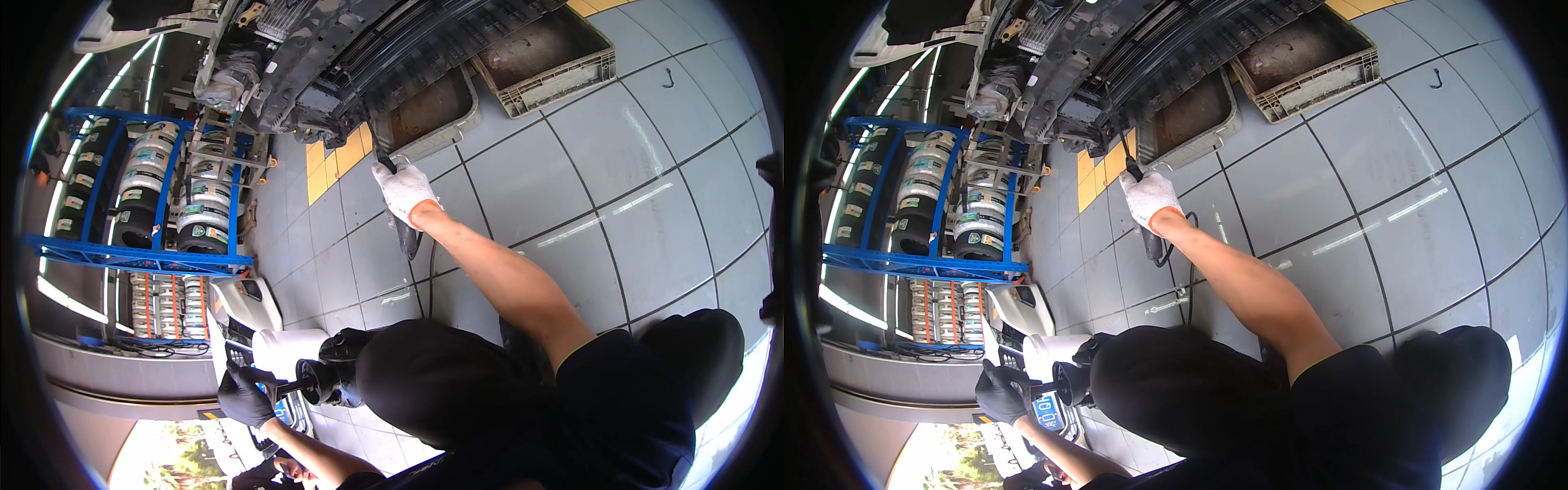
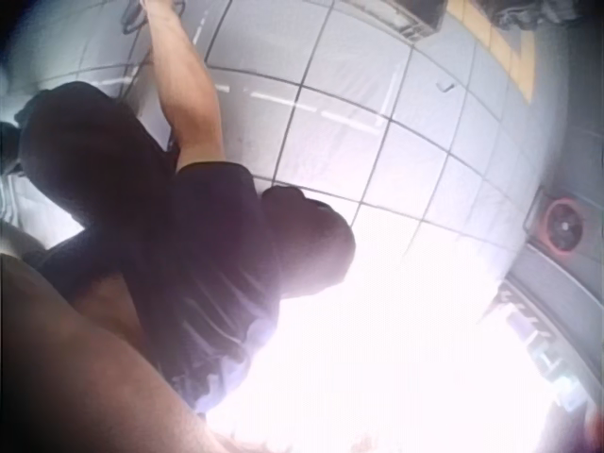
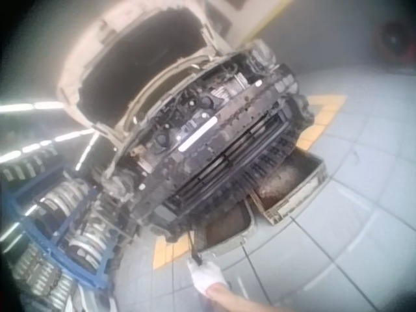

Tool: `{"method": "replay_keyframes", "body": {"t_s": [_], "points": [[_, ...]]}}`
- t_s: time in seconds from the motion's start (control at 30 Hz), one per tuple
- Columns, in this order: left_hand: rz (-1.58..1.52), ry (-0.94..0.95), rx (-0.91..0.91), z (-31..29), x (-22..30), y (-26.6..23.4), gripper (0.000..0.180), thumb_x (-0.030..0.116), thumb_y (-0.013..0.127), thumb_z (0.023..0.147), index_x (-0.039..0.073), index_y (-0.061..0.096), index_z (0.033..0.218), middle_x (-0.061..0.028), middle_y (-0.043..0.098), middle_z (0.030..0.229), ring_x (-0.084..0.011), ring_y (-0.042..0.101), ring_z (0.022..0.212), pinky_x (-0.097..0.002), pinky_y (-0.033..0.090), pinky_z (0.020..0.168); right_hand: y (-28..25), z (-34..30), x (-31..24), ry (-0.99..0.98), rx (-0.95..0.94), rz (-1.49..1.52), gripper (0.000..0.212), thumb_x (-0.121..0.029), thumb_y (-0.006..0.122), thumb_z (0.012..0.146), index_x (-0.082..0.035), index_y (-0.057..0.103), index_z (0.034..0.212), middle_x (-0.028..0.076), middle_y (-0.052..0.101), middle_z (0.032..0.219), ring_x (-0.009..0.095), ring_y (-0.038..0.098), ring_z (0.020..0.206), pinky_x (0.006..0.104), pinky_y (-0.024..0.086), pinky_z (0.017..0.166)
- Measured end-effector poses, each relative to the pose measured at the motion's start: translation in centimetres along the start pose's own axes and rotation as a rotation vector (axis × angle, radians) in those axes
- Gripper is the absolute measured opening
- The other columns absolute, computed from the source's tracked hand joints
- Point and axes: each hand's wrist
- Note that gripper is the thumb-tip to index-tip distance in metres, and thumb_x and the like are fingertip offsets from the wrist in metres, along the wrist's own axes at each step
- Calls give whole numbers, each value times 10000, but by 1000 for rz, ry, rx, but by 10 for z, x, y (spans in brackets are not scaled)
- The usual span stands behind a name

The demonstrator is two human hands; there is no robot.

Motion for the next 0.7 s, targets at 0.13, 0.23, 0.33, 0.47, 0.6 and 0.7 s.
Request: {"method": "replay_keyframes", "body": {"t_s": [0.13, 0.23, 0.33, 0.47, 0.6, 0.7], "points": [[29, -22, 38, 0, -1, 2, 734, 576, 503, 1128, 40, 768, 702, -106, 679, 577, -280, 631, 524, -462, 443, 582, -4, 7, -5, -68, 82, -67, 495, -439, 652, 1085, 54, 689, 1070, 123, 622, 688, 270, 654, 479, 436, 556, 460], [8, -33, 9, -1, 0, 1, 729, 570, 509, 1127, 42, 769, 697, -109, 684, 583, -289, 637, 527, -455, 451, 586, -7, 7, -7, -91, 101, -222, 569, -471, 639, 1088, 85, 703, 985, 158, 646, 658, 297, 679, 490, 446, 573, 492], [-35, -43, 9, -1, 2, 1, 728, 565, 512, 1128, 40, 765, 691, -113, 687, 589, -299, 643, 533, -453, 456, 592, -16, 4, -13, -74, 127, -228, 616, -496, 639, 1083, 99, 697, 938, 166, 646, 641, 311, 686, 497, 453, 580, 515], [6, -47, 12, -1, 5, -1, 716, 559, 518, 1131, 48, 799, 717, -68, 705, 580, -276, 682, 549, -432, 498, 604, -20, -5, -16, -84, 87, -192, 583, -479, 642, 1085, 83, 706, 943, 175, 679, 668, 314, 711, 527, 459, 586, 536], [9, -59, -9, 0, 10, -3, 729, 574, 523, 1127, 27, 816, 744, -74, 726, 597, -287, 710, 563, -426, 518, 608, -25, -8, -21, -52, 104, -249, 575, -473, 640, 1076, 97, 699, 1115, 277, 770, 943, 397, 789, 765, 487, 633, 681], [37, -60, 42, 0, 13, -3, 750, 594, 525, 1120, 4, 819, 763, -94, 728, 604, -304, 698, 551, -432, 520, 606, -35, -12, -20, -42, 37, -106, 550, -460, 660, 1074, 90, 676, 1087, 232, 742, 859, 338, 761, 670, 470, 611, 607]]}}
Point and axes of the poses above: each hand's wrist, its own z-axis towards the middle knuckle, its own y-axis out of the palm, x = y × z
